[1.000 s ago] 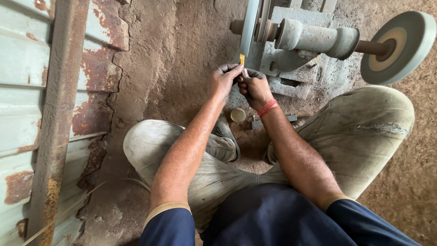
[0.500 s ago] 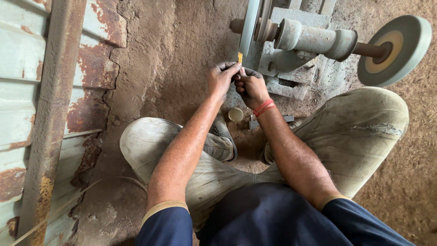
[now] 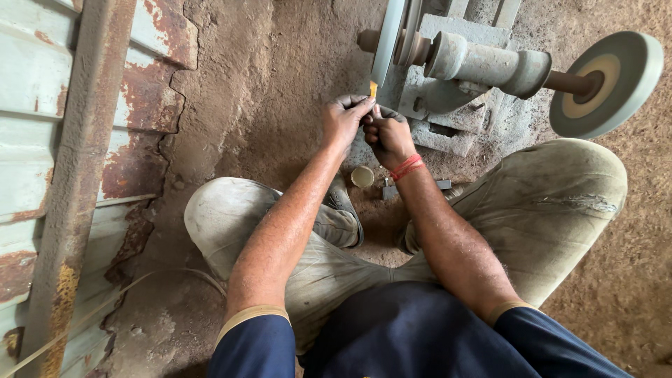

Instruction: The person sits on the ground and uses a bench grinder to sharpen a small yellow-handled tool. They repeatedly press the tool's edge against the spinning grinding wheel, rotating and repositioning it to grind different sides.

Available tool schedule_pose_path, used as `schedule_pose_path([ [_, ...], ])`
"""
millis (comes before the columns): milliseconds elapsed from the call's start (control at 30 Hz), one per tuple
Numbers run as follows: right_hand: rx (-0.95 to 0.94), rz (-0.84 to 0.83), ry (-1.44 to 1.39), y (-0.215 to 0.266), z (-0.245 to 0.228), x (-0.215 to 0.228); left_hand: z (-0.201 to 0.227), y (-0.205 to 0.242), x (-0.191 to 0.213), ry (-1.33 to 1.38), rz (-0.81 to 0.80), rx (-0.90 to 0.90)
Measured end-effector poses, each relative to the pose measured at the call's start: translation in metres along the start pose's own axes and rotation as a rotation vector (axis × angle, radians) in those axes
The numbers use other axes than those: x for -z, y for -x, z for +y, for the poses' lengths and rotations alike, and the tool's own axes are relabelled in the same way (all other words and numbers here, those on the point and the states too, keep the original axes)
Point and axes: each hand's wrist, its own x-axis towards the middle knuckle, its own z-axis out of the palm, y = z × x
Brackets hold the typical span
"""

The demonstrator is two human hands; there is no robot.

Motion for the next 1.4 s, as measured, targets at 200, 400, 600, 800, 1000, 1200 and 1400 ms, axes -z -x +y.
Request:
schedule_pose_path([
  [200,0.011,-0.013,-0.007,-0.003,0.001,0.004,-0.001,0.001,-0.001,0.008,-0.012,-0.027],
  [400,0.018,-0.005,-0.018,-0.002,0.002,0.005,0.004,0.002,-0.003,-0.033,-0.008,-0.031],
  [600,0.021,-0.018,-0.036,-0.001,0.003,0.005,0.005,0.003,-0.003,-0.067,0.013,-0.012],
  [800,0.026,0.001,-0.022,-0.001,0.003,0.001,0.004,0.001,-0.001,0.004,-0.045,-0.058],
  [1000,0.029,0.020,-0.020,-0.002,0.004,0.000,0.010,0.003,-0.002,-0.055,0.000,-0.038],
  [1200,0.042,-0.017,-0.036,-0.003,0.005,0.004,0.011,0.003,-0.004,-0.104,0.009,-0.008],
  [1400,0.033,-0.013,-0.035,-0.005,0.006,0.005,0.004,-0.002,-0.001,-0.073,-0.009,-0.045],
])
